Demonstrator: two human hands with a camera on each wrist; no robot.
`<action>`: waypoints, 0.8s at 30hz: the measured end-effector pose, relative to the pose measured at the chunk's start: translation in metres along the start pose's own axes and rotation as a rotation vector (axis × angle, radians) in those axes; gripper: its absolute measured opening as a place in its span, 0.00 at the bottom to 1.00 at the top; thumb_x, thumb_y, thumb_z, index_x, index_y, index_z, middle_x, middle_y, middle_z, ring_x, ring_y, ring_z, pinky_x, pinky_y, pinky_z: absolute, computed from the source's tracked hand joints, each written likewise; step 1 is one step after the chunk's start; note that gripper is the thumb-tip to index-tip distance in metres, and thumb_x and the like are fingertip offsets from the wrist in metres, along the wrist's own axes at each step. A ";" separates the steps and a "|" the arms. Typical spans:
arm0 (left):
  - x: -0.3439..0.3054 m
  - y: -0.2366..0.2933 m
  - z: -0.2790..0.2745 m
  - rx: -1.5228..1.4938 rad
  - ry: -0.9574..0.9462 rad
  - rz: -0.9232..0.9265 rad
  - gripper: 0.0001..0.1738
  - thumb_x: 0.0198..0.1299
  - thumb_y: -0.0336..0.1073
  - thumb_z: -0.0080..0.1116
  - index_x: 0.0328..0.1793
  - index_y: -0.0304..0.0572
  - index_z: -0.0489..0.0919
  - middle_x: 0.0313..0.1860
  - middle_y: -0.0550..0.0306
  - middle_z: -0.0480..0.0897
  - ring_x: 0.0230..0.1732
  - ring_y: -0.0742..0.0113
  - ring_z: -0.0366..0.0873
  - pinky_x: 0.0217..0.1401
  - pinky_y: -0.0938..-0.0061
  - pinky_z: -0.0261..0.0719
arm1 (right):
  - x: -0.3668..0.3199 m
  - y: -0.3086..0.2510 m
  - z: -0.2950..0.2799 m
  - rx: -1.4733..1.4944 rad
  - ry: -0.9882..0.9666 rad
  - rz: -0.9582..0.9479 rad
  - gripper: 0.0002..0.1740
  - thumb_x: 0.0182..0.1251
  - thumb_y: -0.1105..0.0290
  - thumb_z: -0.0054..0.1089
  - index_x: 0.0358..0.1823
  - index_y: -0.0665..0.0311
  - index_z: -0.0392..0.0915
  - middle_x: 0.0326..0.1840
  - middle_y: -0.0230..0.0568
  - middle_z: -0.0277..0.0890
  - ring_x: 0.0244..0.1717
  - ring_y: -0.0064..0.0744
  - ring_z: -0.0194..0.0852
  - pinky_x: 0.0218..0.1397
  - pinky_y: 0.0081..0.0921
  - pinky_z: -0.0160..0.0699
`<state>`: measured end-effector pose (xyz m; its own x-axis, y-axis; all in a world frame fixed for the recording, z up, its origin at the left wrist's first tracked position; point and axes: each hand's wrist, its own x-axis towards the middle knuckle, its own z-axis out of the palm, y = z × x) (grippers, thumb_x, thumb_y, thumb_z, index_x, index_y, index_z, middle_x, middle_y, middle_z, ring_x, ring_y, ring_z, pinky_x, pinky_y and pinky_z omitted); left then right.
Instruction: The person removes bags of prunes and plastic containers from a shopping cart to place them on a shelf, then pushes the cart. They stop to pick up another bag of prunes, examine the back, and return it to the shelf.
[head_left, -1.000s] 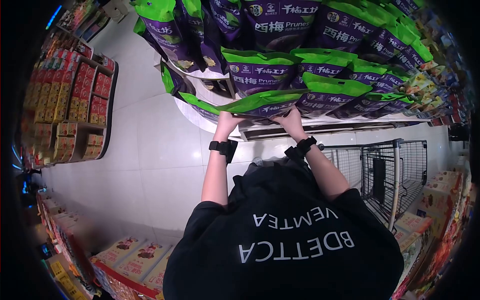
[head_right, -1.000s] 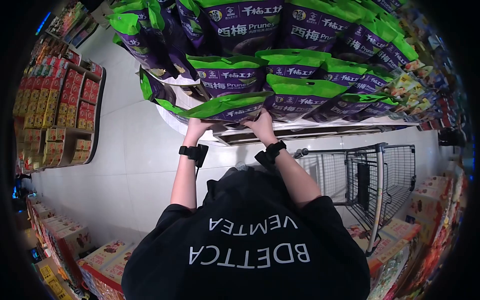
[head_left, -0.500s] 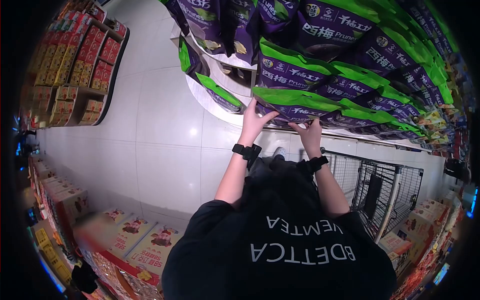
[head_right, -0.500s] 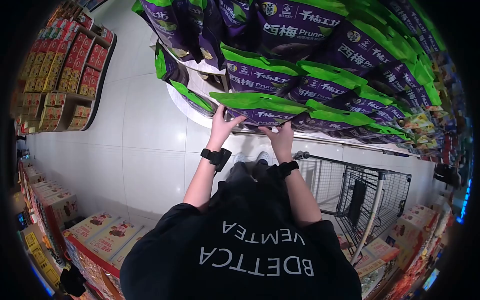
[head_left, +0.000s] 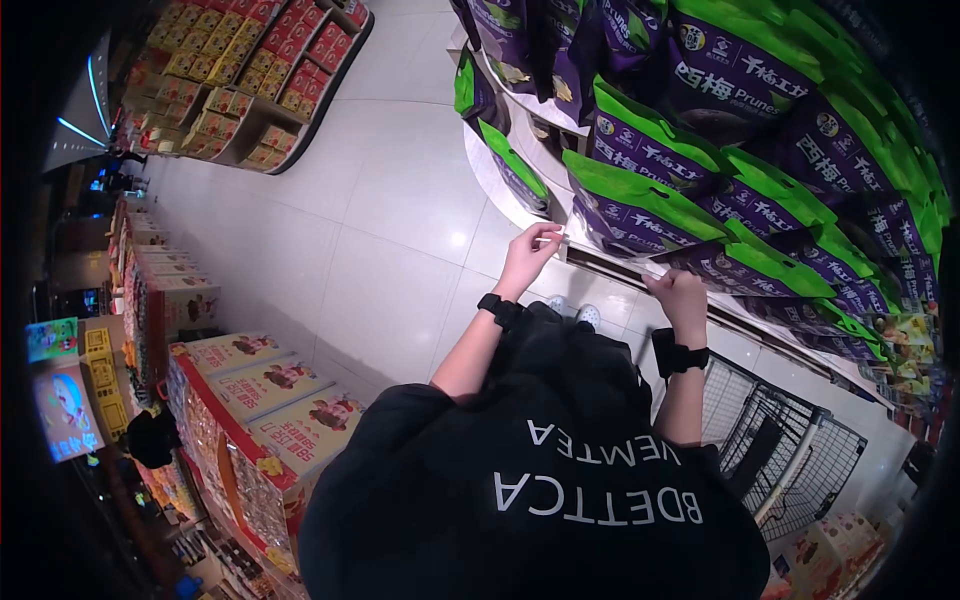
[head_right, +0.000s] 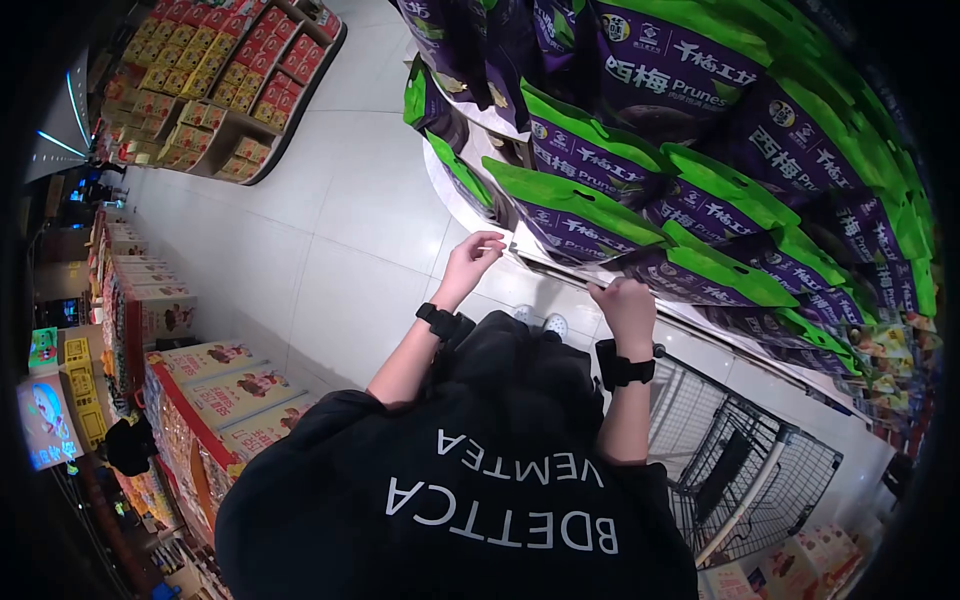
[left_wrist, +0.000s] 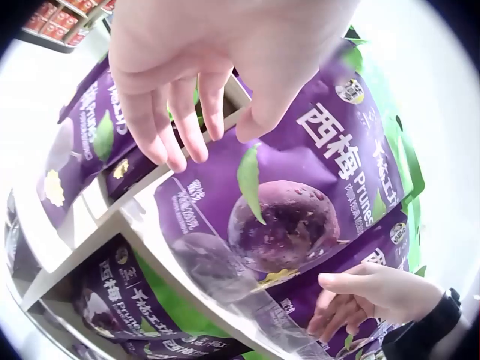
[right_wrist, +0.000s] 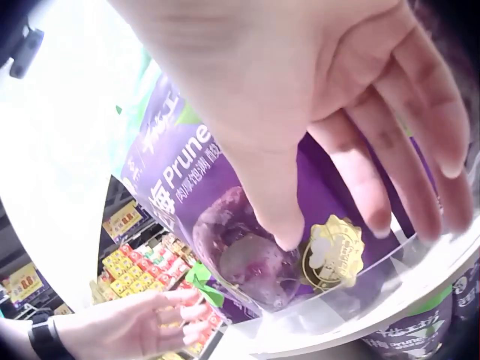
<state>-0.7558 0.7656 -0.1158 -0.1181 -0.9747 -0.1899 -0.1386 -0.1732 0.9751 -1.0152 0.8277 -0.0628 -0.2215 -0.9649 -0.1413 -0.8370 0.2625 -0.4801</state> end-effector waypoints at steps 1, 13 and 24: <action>0.002 -0.010 -0.013 0.012 -0.024 -0.015 0.14 0.53 0.29 0.55 0.47 0.36 0.75 0.36 0.57 0.80 0.38 0.73 0.78 0.42 0.80 0.74 | -0.003 -0.005 -0.003 0.080 -0.081 -0.025 0.19 0.43 0.56 0.68 0.16 0.66 0.77 0.15 0.45 0.74 0.20 0.41 0.75 0.26 0.29 0.74; 0.139 -0.023 -0.166 -0.032 -0.142 0.014 0.39 0.44 0.33 0.67 0.63 0.41 0.60 0.60 0.53 0.65 0.59 0.62 0.65 0.57 0.71 0.68 | 0.030 -0.151 0.125 0.702 0.042 -0.044 0.31 0.42 0.71 0.70 0.47 0.65 0.62 0.48 0.47 0.67 0.49 0.37 0.70 0.37 0.25 0.76; 0.229 -0.056 -0.171 0.063 -0.643 -0.080 0.32 0.46 0.27 0.66 0.58 0.38 0.65 0.49 0.57 0.75 0.52 0.71 0.72 0.52 0.79 0.71 | 0.082 -0.178 0.208 1.001 0.423 0.399 0.07 0.57 0.74 0.58 0.35 0.71 0.75 0.19 0.21 0.66 0.22 0.09 0.56 0.24 0.10 0.56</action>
<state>-0.6074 0.5276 -0.1947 -0.6671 -0.6767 -0.3114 -0.2261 -0.2143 0.9502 -0.7800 0.7042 -0.1692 -0.6887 -0.6885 -0.2271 0.0594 0.2587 -0.9641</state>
